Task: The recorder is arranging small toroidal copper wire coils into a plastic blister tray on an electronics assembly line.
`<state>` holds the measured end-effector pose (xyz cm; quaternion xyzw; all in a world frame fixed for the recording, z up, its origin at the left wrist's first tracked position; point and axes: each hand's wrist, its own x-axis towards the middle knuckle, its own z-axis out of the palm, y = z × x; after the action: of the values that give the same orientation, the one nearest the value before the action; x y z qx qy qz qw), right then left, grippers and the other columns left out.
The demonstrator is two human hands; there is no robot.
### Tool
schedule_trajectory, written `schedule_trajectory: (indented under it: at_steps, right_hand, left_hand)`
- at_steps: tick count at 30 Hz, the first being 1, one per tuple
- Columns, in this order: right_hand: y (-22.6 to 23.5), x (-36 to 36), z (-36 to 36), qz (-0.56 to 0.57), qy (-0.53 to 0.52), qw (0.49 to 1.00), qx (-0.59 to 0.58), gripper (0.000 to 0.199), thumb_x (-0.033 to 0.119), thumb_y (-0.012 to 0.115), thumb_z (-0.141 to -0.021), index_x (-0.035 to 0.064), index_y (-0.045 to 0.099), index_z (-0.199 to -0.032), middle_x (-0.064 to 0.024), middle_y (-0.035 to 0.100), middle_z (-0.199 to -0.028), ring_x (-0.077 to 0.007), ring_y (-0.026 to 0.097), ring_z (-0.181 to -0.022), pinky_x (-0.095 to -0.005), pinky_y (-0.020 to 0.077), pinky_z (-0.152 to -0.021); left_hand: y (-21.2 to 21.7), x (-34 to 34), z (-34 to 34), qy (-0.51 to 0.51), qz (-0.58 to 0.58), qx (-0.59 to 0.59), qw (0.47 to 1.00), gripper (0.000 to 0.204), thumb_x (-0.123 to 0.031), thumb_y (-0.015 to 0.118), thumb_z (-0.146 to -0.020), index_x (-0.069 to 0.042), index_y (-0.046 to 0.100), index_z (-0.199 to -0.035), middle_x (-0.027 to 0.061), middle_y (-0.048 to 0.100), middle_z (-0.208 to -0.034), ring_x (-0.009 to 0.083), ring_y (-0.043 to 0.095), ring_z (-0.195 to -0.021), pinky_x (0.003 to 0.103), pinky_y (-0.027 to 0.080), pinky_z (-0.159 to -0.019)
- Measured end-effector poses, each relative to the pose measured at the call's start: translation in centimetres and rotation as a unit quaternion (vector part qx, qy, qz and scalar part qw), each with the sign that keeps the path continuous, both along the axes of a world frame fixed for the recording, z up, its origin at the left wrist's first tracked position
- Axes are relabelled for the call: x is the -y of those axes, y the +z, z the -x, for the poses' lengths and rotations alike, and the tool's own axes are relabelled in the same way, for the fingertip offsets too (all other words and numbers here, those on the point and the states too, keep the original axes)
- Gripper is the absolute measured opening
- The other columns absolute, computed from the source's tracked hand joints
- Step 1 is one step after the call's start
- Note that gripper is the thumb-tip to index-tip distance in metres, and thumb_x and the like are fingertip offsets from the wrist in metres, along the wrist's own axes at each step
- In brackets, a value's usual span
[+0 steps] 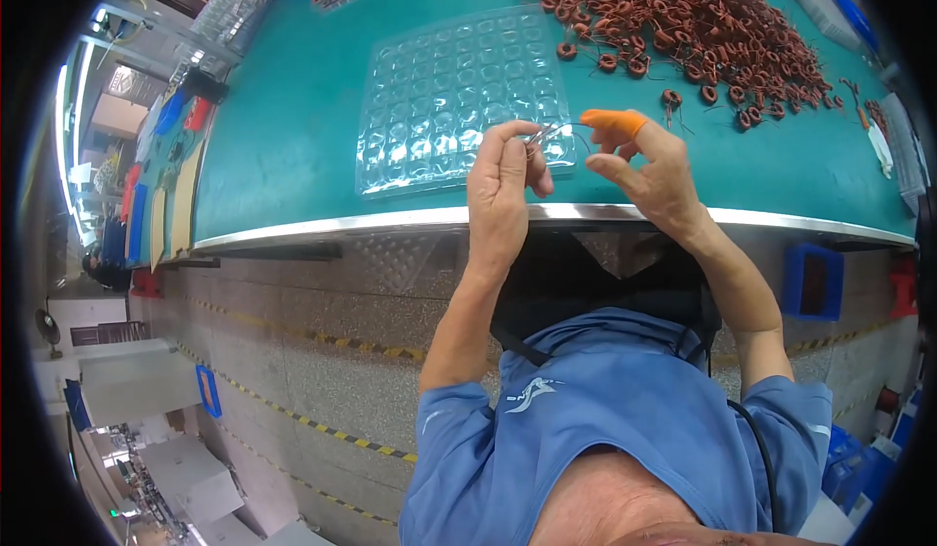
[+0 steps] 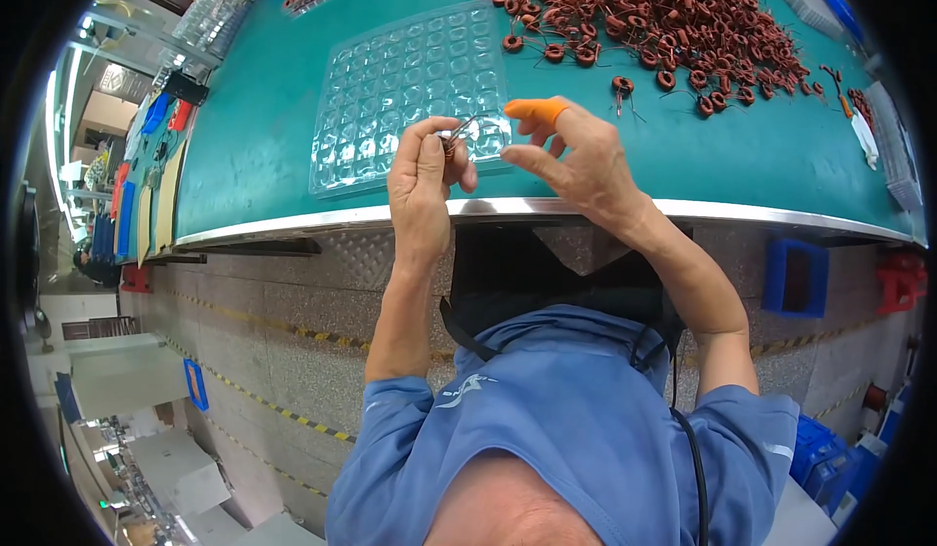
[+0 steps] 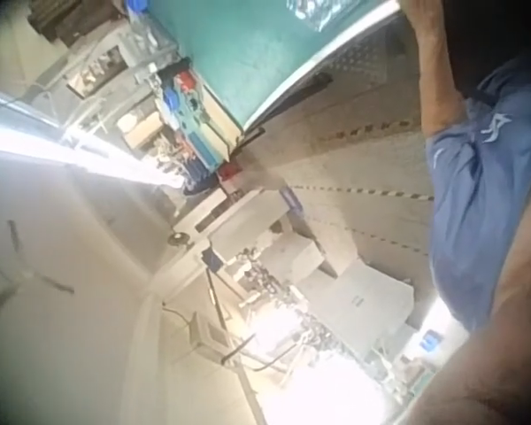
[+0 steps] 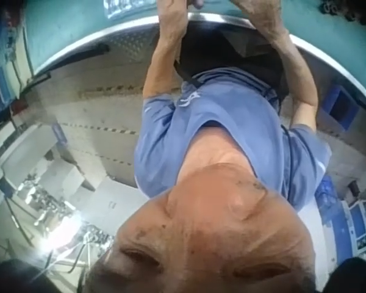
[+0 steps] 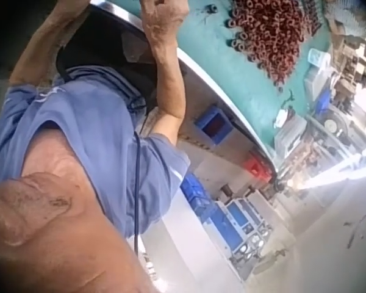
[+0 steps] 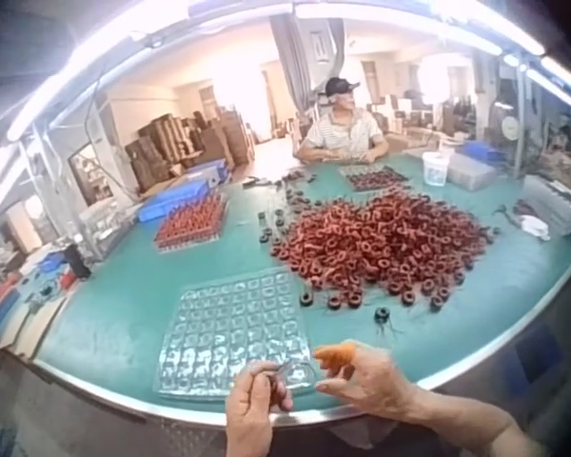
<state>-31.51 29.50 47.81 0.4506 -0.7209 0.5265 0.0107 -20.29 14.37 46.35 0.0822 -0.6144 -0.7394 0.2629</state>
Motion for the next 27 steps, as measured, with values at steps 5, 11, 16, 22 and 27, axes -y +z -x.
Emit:
schedule_trajectory:
  at_steps: [5,11,16,22,27]
  right_hand:
    - [-1.0,0.7,0.4,0.045,-0.028,0.993,-0.102,0.022,0.013,0.071,-0.085,-0.0022,0.066,-0.1,-0.0126,0.065,-0.082,-0.0178,0.063,-0.064,-0.0283,0.0496,-0.057]
    - [2.1,-0.3,-1.5,0.11,0.027,0.965,0.238,0.04,0.027,0.045,-0.103,-0.0056,0.067,-0.097,-0.0068,0.063,-0.07,-0.011,0.059,-0.057,-0.0214,0.0448,-0.05]
    - [1.3,-0.4,0.5,0.164,0.054,0.927,0.334,0.039,0.03,0.05,-0.101,-0.0052,0.066,-0.103,-0.004,0.061,-0.071,-0.0077,0.056,-0.057,-0.0199,0.0426,-0.049]
    - [1.5,-1.6,1.6,0.028,0.177,0.939,0.293,0.032,0.012,0.061,-0.094,0.0014,0.058,-0.124,0.0005,0.058,-0.078,-0.004,0.051,-0.063,-0.0182,0.0445,-0.056]
    - [1.8,-2.7,1.7,0.042,0.275,0.892,0.356,0.037,0.004,0.064,-0.087,-0.0019,0.057,-0.123,-0.0038,0.062,-0.09,-0.0084,0.059,-0.076,-0.0207,0.049,-0.069]
  left_hand:
    - [0.2,-0.7,0.0,-0.068,0.072,0.015,0.995,0.025,-0.011,0.05,-0.099,-0.001,0.048,-0.122,0.002,0.053,-0.082,0.0094,0.052,-0.069,0.023,0.043,-0.065]
    - [0.7,-0.8,0.1,-0.005,0.151,0.077,0.985,0.022,-0.008,0.052,-0.097,0.001,0.052,-0.118,0.001,0.051,-0.077,0.0078,0.05,-0.067,0.021,0.041,-0.062]
    - [0.9,-0.3,0.3,-0.061,0.149,0.04,0.986,0.025,-0.009,0.054,-0.096,0.001,0.053,-0.118,0.0032,0.056,-0.073,0.0107,0.054,-0.06,0.025,0.044,-0.056]
    - [1.6,0.2,-0.5,-0.345,-0.184,0.063,0.918,0.035,-0.023,0.051,-0.098,0.006,0.051,-0.119,0.0024,0.045,-0.065,0.0113,0.051,-0.053,0.023,0.043,-0.045]
    - [-0.2,-0.7,-0.5,-0.412,-0.351,0.069,0.838,0.034,-0.023,0.05,-0.099,0.005,0.054,-0.117,0.0022,0.041,-0.064,0.0108,0.043,-0.045,0.022,0.041,-0.039]
